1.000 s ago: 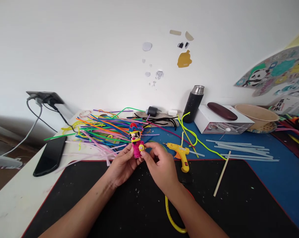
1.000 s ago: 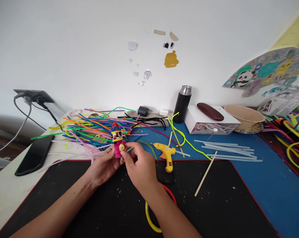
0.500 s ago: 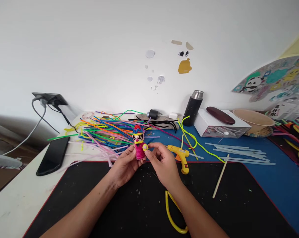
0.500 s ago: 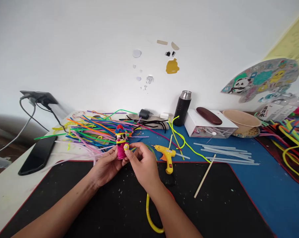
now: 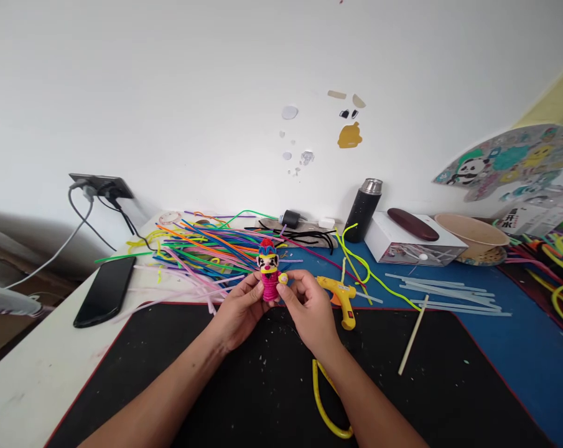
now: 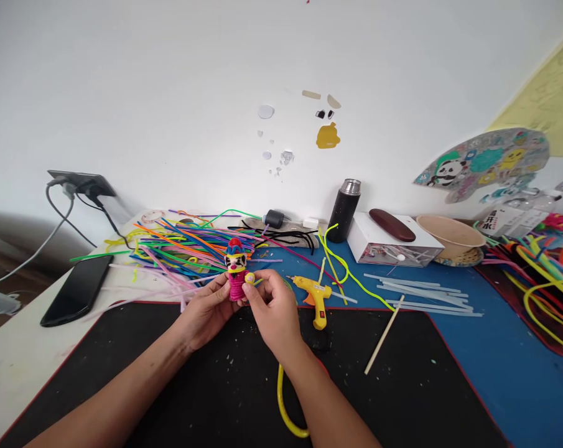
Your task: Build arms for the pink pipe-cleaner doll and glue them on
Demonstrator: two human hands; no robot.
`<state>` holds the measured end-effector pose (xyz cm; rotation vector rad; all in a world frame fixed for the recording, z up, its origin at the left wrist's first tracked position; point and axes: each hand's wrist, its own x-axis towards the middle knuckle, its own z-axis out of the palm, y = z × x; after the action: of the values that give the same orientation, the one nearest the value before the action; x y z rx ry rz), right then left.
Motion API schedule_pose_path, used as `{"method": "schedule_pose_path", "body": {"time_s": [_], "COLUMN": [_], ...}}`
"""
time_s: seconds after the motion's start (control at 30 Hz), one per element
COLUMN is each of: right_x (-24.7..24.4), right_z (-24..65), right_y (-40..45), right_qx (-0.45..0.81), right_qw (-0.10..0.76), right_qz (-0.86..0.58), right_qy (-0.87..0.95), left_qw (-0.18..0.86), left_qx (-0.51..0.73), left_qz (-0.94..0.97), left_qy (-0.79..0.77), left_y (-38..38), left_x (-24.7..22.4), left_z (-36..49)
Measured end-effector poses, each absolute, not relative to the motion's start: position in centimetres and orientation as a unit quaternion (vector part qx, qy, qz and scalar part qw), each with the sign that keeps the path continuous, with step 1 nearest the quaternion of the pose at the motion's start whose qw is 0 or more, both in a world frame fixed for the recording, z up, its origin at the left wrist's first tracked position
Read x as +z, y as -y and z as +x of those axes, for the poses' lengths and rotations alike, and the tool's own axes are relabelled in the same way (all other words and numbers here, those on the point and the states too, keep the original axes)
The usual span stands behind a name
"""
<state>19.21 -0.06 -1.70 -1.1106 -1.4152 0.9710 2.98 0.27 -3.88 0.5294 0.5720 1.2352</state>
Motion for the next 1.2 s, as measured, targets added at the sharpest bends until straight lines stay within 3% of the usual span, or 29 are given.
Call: {"method": "schedule_pose_path", "body": {"time_s": [1.2], "right_x": [-1.23], "right_z": [18.95], "right_y": [0.66], "right_qx": [0.388], "right_qw": [0.532], "right_qz": [-0.469], "right_qy": [0.589], "left_qw": [0.771], "left_qx": [0.537], "left_qz": [0.230], "left_qy": [-0.254], "left_y": [-0.06], "left_x": [-3.53], "left_z": [2.96]}}
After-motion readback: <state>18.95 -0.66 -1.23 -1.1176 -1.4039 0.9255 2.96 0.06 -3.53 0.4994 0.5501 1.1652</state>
